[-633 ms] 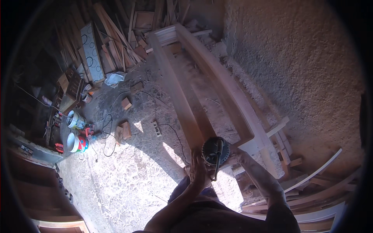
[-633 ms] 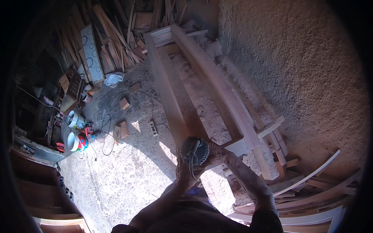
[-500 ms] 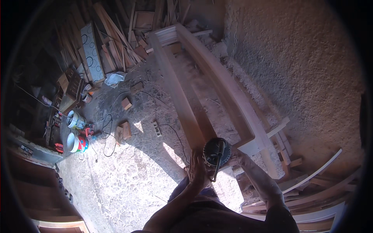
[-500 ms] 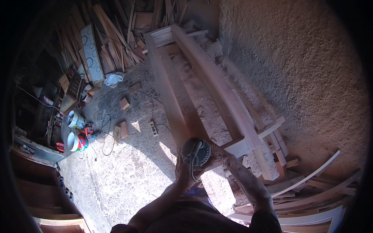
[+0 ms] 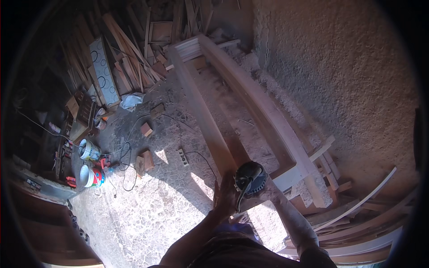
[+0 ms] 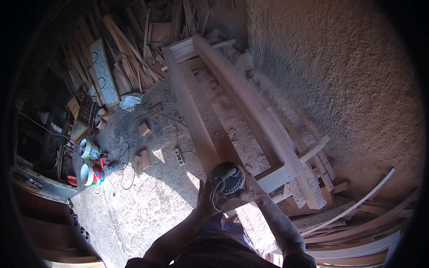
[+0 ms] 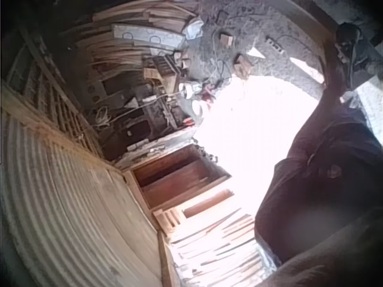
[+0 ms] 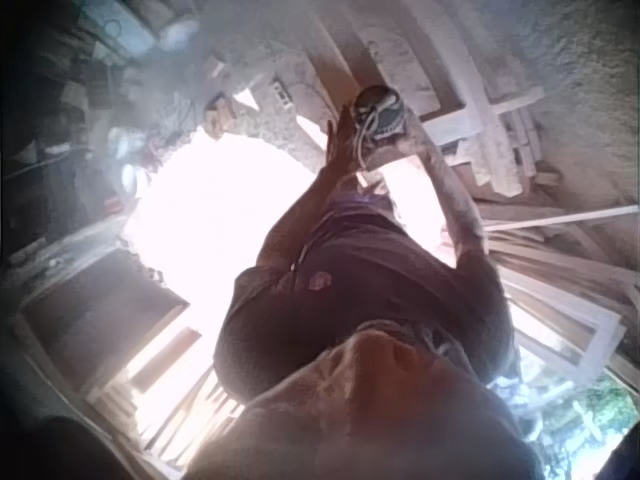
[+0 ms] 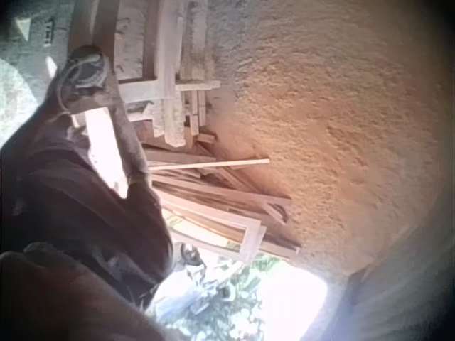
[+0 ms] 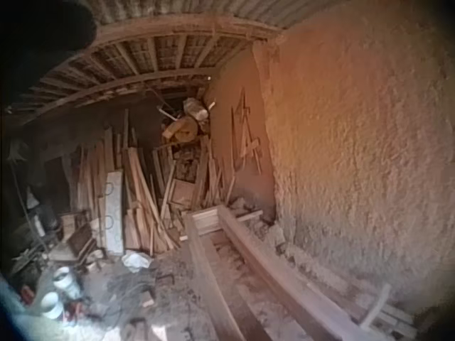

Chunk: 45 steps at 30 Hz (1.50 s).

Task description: The person uses a hand router to shape the edges of a wooden window frame, moving the tool along the inner and outer perimeters of the frame sections.

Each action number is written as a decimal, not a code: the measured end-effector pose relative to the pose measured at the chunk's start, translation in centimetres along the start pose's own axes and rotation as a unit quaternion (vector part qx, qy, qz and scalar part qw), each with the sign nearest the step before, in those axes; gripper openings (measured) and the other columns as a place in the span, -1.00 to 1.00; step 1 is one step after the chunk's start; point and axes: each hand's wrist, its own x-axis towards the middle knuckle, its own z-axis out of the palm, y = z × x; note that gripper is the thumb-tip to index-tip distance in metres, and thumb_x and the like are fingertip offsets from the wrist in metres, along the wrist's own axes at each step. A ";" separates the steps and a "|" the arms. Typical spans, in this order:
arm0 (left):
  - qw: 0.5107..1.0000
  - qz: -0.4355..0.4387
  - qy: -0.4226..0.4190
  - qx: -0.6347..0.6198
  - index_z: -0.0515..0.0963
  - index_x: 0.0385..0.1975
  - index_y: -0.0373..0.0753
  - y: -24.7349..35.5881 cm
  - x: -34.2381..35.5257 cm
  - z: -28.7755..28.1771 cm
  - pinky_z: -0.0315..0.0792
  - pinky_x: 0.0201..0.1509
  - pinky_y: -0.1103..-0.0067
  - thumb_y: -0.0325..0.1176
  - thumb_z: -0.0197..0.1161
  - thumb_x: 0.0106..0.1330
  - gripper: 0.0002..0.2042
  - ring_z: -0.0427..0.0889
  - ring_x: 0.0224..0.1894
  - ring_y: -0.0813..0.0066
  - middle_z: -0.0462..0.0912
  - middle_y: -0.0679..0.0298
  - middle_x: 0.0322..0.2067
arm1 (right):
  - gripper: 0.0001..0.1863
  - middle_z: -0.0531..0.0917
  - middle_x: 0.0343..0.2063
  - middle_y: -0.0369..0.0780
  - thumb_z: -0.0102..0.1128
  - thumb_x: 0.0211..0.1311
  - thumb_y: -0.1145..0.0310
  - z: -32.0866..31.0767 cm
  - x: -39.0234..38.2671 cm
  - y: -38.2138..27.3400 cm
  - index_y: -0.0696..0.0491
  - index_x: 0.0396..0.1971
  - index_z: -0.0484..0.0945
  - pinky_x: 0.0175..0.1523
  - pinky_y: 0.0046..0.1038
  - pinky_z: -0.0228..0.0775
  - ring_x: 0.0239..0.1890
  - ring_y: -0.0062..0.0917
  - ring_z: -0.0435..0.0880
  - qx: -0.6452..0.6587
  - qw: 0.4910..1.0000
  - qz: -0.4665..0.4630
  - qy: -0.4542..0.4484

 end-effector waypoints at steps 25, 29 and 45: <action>0.997 0.005 -0.059 -0.046 0.29 0.31 -0.34 -26.5 29.3 -6.5 0.68 0.00 0.34 -0.26 0.66 0.06 -0.15 0.78 0.02 0.20 0.74 0.09 0.03 | -0.15 0.75 0.06 -0.28 0.84 -0.27 0.38 -1.4 35.3 -2.5 0.00 0.16 0.62 0.37 -0.35 0.49 0.11 -0.49 0.68 -0.073 0.994 0.011 0.076; 0.995 -0.010 -0.085 -0.042 0.30 0.30 -0.34 -31.4 34.3 -7.9 0.70 0.00 0.39 -0.27 0.67 0.05 -0.16 0.81 -0.05 0.22 0.76 0.13 0.01 | -0.24 0.77 -0.06 -0.28 0.78 -0.23 0.37 -0.9 41.2 -4.3 0.01 0.12 0.64 0.26 -0.37 0.54 0.01 -0.49 0.71 -0.129 0.987 -0.044 0.083; 0.988 -0.044 -0.137 -0.052 0.10 0.43 -0.30 -43.5 48.2 -12.2 0.56 0.30 0.31 -0.27 0.69 0.01 0.03 0.63 0.24 0.24 0.61 0.09 0.19 | 0.01 0.70 0.04 -0.27 0.79 -0.37 0.24 -3.4 61.7 -2.1 -0.06 0.25 0.46 0.33 -0.32 0.43 0.16 -0.43 0.63 -0.116 0.987 -0.058 0.092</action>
